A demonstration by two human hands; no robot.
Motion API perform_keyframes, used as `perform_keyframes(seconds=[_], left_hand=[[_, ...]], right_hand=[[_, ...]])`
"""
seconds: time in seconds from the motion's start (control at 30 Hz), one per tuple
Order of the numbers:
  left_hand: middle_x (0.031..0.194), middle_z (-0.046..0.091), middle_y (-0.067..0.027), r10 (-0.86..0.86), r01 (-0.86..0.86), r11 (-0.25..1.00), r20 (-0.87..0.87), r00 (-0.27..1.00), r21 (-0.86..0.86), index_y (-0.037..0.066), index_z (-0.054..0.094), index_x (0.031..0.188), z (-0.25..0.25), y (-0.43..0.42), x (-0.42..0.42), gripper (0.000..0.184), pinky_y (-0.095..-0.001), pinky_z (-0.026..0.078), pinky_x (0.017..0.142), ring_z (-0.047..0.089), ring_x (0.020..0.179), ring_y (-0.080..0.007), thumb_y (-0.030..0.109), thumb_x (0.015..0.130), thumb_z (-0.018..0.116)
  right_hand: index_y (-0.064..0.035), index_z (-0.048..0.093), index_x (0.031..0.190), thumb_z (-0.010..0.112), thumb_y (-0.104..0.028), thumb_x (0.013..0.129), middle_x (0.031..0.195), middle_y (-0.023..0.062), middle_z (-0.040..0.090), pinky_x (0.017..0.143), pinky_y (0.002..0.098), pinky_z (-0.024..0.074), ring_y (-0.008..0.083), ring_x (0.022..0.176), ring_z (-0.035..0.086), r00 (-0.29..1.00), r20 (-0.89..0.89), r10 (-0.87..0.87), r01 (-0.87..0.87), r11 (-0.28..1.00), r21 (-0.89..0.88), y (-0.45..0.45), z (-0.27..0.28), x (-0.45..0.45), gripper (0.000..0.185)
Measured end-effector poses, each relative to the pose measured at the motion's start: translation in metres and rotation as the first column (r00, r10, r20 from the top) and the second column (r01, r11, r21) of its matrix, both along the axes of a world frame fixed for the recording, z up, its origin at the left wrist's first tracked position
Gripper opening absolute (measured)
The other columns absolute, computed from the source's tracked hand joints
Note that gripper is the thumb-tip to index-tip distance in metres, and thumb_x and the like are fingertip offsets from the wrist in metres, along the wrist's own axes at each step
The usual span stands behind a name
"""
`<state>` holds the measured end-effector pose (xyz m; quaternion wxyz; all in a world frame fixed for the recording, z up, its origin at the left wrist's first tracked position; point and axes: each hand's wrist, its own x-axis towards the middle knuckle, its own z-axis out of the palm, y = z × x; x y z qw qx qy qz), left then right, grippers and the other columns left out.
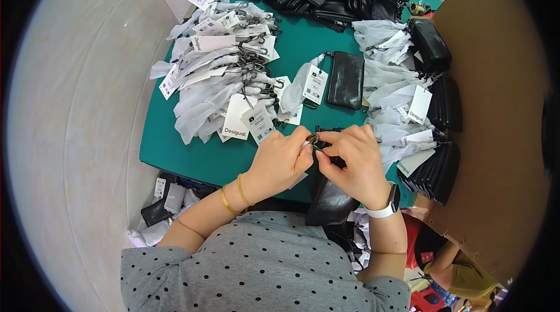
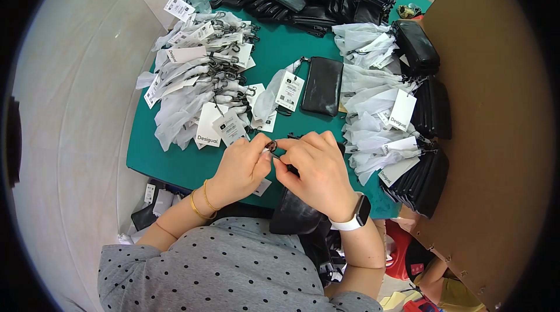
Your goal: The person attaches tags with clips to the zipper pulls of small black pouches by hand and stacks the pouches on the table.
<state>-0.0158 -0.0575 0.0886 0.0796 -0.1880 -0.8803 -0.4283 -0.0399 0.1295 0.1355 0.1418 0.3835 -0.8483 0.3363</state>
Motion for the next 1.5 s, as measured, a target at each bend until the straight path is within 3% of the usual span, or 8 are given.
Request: perform_keyframes(seconds=[0.3,0.47,0.6,0.87,1.03,1.1,1.27,1.5], left_hand=[[0.068,0.061,-0.0142,-0.019,0.016,1.0,0.153,0.988,0.016,0.004,0.055,0.1,0.006,-0.002,-0.006,0.018,-0.0433,0.044,0.06,0.059,0.062,-0.0353,0.021,0.097,0.052],[0.083,0.065,-0.0008,-0.317,0.053,0.856,0.442,0.839,0.515,0.006,0.058,0.125,0.038,-0.002,-0.052,0.036,-0.0268,0.045,0.061,0.054,0.07,-0.0064,0.035,0.103,0.054],[0.099,0.069,-0.0087,-0.525,0.058,0.67,0.418,0.741,0.74,-0.006,0.051,0.131,0.034,0.002,-0.127,0.05,-0.0252,0.053,0.077,0.066,0.093,-0.0094,0.021,0.094,0.069],[0.125,0.061,-0.03,0.101,-0.124,0.99,0.28,0.955,0.067,-0.008,0.049,0.135,-0.067,0.043,-0.217,0.055,-0.0453,0.047,0.101,0.059,0.116,-0.0434,0.016,0.088,0.063],[0.131,0.059,-0.0264,0.159,-0.163,0.986,0.103,0.982,0.03,-0.006,0.051,0.136,-0.05,0.041,-0.197,0.053,-0.0431,0.046,0.103,0.058,0.121,-0.0399,0.018,0.09,0.063],[0.13,0.06,-0.0244,0.16,-0.153,0.986,-0.114,0.981,0.062,-0.005,0.052,0.135,-0.041,0.026,-0.174,0.051,-0.0428,0.046,0.103,0.058,0.12,-0.0395,0.018,0.091,0.062],[0.121,0.065,-0.0135,-0.107,0.087,0.959,0.059,0.992,0.271,0.003,0.061,0.125,0.022,-0.018,-0.089,0.034,-0.0363,0.049,0.094,0.063,0.108,-0.0259,0.014,0.093,0.063],[0.111,0.066,-0.0137,0.064,-0.073,0.997,-0.227,0.972,-0.031,0.005,0.065,0.114,0.043,-0.073,-0.085,0.026,-0.0406,0.049,0.094,0.061,0.105,-0.0324,0.015,0.09,0.067]], right_hand=[[-0.0068,0.06,0.079,0.078,-0.003,0.073,0.094,0.0038,0.072,0.073,0.0371,0.0401,0.0221,0.075,0.058,0.992,-0.035,-0.124,0.125,0.991,0.04,-0.001,0.013,-0.009,0.02],[-0.0017,0.063,0.086,0.074,-0.008,0.083,0.08,0.0085,0.063,0.066,0.0347,0.0454,0.0226,0.073,0.058,0.991,0.126,-0.033,0.033,0.999,-0.002,0.018,0.051,-0.072,0.013],[0.0027,0.064,0.084,0.07,-0.012,0.088,0.075,0.0092,0.064,0.067,0.0322,0.0475,0.0177,0.07,0.059,0.928,0.372,0.012,-0.077,0.984,0.161,0.028,0.072,-0.168,0.017],[-0.0102,0.073,0.092,0.076,-0.029,0.082,0.093,0.0098,0.071,0.083,0.0454,0.0505,0.0325,0.096,0.065,0.946,0.138,-0.295,0.17,0.81,0.561,0.017,-0.078,-0.271,0.021],[-0.0069,0.067,0.09,0.068,-0.019,0.087,0.1,0.0113,0.067,0.084,0.0454,0.0491,0.0336,0.1,0.062,0.932,-0.167,-0.321,0.356,0.899,0.256,0.009,-0.079,-0.219,0.013],[-0.0024,0.066,0.096,0.069,-0.016,0.086,0.091,0.015,0.068,0.076,0.043,0.0512,0.0366,0.089,0.065,0.975,0.164,-0.15,0.124,0.979,0.16,0.014,-0.055,-0.177,0.018],[-0.0036,0.066,0.097,0.072,-0.018,0.083,0.088,0.0134,0.066,0.074,0.0427,0.0513,0.0352,0.083,0.063,0.95,0.289,-0.115,0.032,0.96,0.277,0.016,0.007,-0.062,0.021],[-0.0037,0.068,0.09,0.074,-0.015,0.081,0.088,0.0121,0.065,0.075,0.044,0.0518,0.0339,0.084,0.063,0.949,0.184,-0.255,0.172,0.911,0.375,0.002,-0.014,-0.02,0.016]])
